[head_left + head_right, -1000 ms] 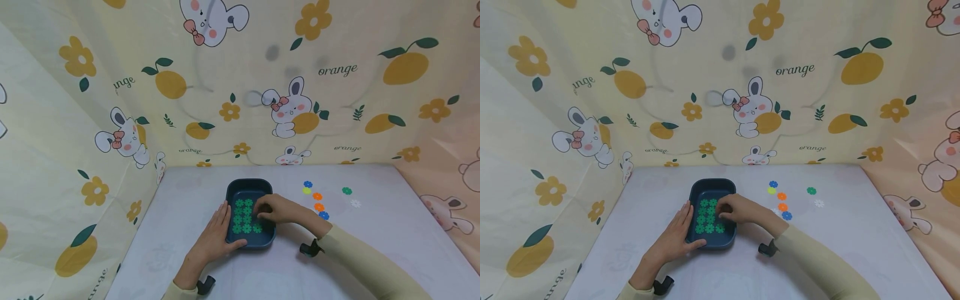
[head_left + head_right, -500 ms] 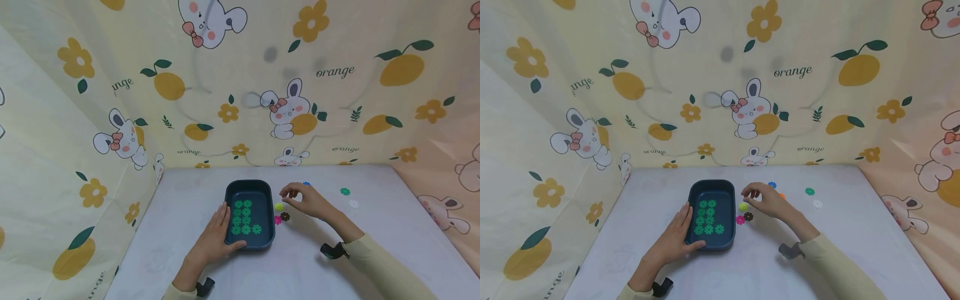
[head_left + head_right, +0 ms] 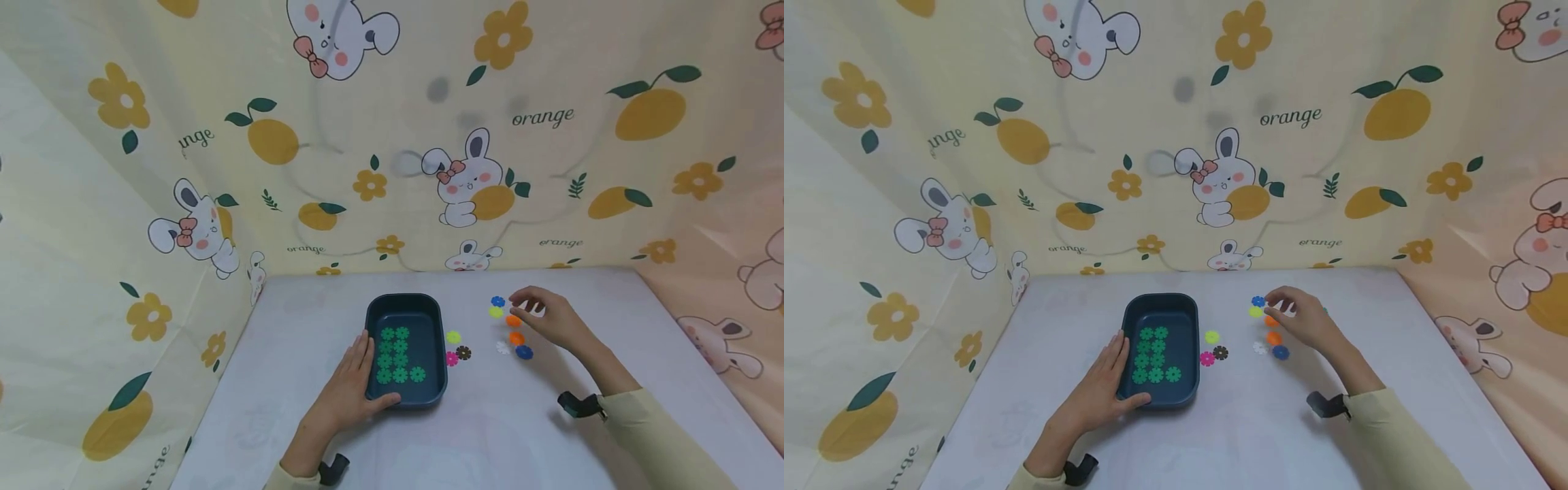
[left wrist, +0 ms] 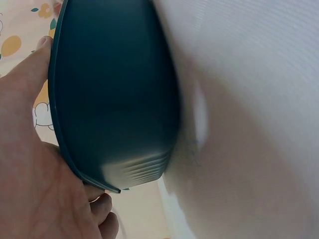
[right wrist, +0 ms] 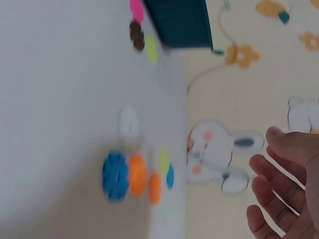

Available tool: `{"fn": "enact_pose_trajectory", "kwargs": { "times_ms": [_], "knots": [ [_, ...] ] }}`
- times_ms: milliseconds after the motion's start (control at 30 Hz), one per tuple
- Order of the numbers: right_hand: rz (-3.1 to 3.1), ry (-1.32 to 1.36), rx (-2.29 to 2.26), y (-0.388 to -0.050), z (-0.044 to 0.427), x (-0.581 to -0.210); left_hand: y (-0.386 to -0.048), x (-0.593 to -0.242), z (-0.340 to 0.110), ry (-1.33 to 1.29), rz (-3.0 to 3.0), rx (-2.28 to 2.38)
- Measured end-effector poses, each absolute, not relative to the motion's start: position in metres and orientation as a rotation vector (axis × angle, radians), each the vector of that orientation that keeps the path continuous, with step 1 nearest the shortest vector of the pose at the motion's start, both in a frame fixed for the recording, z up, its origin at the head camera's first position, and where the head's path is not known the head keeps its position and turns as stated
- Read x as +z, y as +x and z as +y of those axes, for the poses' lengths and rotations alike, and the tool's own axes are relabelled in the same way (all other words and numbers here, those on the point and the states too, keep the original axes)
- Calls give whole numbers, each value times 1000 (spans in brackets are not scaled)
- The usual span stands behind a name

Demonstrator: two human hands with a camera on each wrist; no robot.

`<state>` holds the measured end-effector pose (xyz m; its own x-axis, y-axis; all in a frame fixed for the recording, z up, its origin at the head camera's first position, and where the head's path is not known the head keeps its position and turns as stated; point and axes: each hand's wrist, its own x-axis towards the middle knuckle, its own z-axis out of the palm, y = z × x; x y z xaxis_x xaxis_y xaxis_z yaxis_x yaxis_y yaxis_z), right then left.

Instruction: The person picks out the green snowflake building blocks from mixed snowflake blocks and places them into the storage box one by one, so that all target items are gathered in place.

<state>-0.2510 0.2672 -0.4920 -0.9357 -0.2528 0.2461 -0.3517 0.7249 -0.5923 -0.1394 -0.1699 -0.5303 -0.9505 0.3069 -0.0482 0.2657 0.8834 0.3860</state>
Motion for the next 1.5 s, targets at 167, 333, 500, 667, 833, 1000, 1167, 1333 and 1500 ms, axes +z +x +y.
{"fn": "enact_pose_trajectory", "kwargs": {
  "times_ms": [167, 333, 500, 667, 833, 1000, 1167, 1333, 1500],
  "knots": [
    [-2804, 352, 962, -257, 292, -498, -139, -529, -171, 445, 2946, 600],
    [-2782, 279, 961, -262, 316, -509, -139, -531, -171, 444, 2946, 589],
    [-2812, 185, 985, -270, 338, -521, -139, -531, -171, 451, 2948, 590],
    [-2905, 41, 1035, -278, 355, -529, -139, -532, -172, 465, 2949, 600],
    [-2971, -46, 1106, -282, 366, -535, -140, -533, -172, 451, 2950, 579],
    [-3008, -167, 1140, -288, 372, -544, -140, -533, -172, 453, 2951, 585],
    [-3038, -287, 1126, -293, 370, -554, -140, -533, -173, 447, 2943, 583],
    [-3038, -291, 1070, -295, 368, -559, -140, -534, -172, 452, 2948, 595],
    [-3019, -282, 1056, -295, 365, -560, -139, -533, -172, 452, 2944, 617]
  ]
}}
